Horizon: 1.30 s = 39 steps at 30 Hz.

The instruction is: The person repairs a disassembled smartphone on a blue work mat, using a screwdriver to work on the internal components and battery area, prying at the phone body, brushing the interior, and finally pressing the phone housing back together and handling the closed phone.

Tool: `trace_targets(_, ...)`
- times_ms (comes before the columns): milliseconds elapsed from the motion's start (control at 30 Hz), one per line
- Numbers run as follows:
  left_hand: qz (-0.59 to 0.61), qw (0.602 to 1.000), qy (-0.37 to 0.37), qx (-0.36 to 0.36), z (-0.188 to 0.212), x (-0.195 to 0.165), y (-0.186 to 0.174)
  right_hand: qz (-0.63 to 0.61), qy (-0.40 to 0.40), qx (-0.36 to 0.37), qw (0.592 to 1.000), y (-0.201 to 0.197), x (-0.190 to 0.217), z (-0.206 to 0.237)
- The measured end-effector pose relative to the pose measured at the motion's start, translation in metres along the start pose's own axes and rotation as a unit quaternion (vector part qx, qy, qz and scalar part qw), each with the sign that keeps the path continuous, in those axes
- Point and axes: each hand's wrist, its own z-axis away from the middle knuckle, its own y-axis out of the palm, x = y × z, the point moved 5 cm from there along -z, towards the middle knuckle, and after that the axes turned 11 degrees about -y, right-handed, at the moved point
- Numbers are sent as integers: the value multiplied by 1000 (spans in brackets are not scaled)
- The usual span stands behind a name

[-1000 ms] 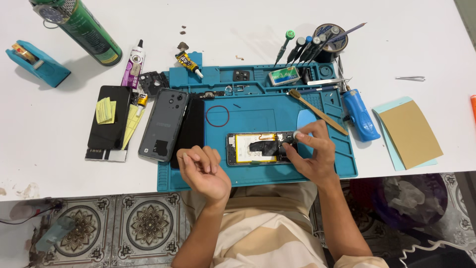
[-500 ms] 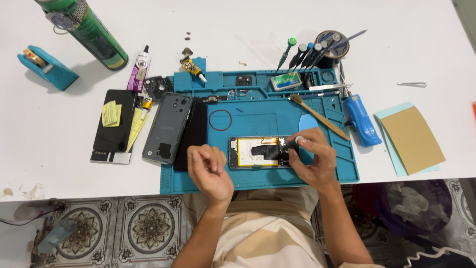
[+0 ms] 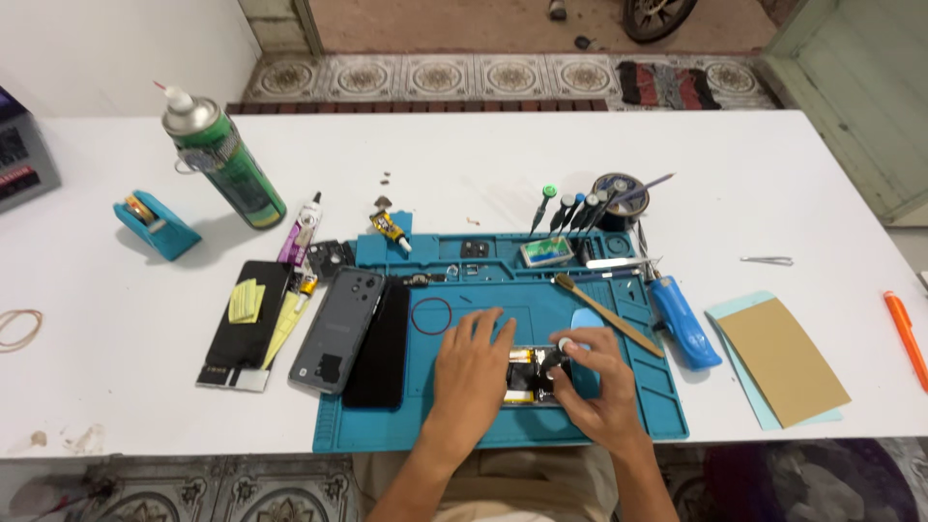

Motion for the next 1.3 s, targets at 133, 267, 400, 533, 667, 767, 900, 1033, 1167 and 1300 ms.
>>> trace_targets(133,49,991,-74,100,-3,10,20,-6,46,-18,999,0,-5,3)
trace_targets(267,99,980,-122,123,-7,22,18,-3,-7,-4,1000,0,1,-1)
trace_targets(400,125,978,-131,104,-13,32,-5,-16,3,3,1000,-1,4,-1)
trace_targets(533,72,990,-95,80,-17,37,-33,-45,-1,13,999,-3,7,-1)
trace_targets(667,52,989,-77,117,-17,38,-37,-15,1,8,1000,-5,9,-3)
trace_targets(767,36,989,-44,139,-22,35,-23,-31,-12,5,999,-5,11,-5)
trace_targets(900,3,985,-51,165,-21,32,-2,1,16,12,1000,-6,9,-2)
trace_targets(1033,-22,985,-98,143,-22,31,9,-13,6,19,1000,-4,11,-2)
trace_targets(1167,-38,984,-131,116,-20,28,14,5,-16,10,1000,-2,10,-7)
trace_targets(1300,-40,966,-192,168,-19,36,27,12,-22,12,1000,-1,10,-9)
